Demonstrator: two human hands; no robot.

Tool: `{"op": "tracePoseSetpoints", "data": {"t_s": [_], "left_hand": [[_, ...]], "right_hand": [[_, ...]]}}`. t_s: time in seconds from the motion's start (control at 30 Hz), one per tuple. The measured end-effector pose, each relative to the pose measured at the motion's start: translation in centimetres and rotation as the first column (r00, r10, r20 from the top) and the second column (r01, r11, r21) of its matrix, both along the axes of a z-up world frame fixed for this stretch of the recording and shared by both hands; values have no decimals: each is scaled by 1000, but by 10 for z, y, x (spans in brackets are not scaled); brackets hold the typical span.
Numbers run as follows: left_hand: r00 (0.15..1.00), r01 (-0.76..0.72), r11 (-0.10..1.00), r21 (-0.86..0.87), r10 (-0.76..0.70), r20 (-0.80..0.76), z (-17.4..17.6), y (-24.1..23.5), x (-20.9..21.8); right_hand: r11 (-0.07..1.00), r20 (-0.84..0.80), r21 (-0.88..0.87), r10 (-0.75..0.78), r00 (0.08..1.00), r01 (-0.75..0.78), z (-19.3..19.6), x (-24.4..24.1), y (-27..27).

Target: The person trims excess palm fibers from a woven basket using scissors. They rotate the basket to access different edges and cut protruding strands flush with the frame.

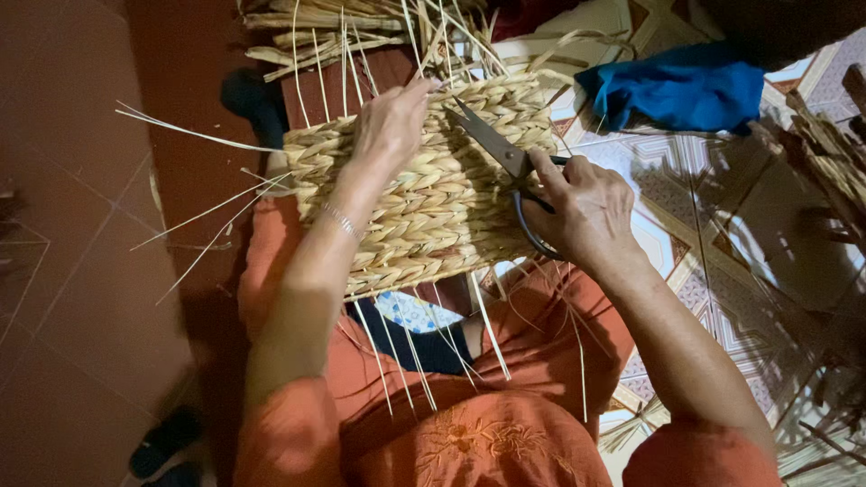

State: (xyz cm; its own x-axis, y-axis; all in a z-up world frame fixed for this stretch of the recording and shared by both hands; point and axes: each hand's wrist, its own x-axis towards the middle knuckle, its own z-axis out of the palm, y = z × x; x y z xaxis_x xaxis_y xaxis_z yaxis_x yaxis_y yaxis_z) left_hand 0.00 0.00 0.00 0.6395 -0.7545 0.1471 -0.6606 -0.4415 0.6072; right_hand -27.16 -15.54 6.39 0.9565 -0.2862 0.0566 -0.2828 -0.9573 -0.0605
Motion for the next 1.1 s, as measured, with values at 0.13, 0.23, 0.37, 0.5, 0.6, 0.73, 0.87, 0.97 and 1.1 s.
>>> {"op": "tracePoseSetpoints", "data": {"t_s": [0.13, 0.23, 0.37, 0.5, 0.6, 0.73, 0.87, 0.97, 1.1], "left_hand": [[997, -17, 950, 311, 39, -65, 0, -31, 22], [999, 17, 974, 224, -28, 45, -14, -34, 25], [999, 29, 994, -109, -26, 31, -36, -32, 27], [997, 48, 976, -213, -33, 71, -50, -27, 27], [984, 64, 963, -261, -18, 175, -50, -25, 24], [995, -22, 982, -186, 38, 87, -50, -30, 21], [996, -18, 978, -207, 36, 83, -51, -31, 19], [993, -10, 976, -217, 34, 109, -54, -29, 20], [990, 11, 960, -281, 29, 138, -58, -29, 22]], "right_hand": [[999, 114, -14, 37, 993, -36, 18, 12, 0], [997, 142, -34, 77, 987, -73, 24, 19, -1], [995, 140, -29, 99, 985, -96, 26, 28, -2], [998, 18, 0, 57, 998, -57, 27, 42, 0], [999, -2, 4, 33, 999, -33, 30, 46, 6], [992, 7, -103, 74, 997, -73, 34, 47, 10], [971, -29, -211, 111, 993, -115, 35, 51, 12], [965, -198, -201, 130, 971, -170, 27, 55, 12], [968, -232, -156, 159, 959, -198, 8, 50, 6]]}}
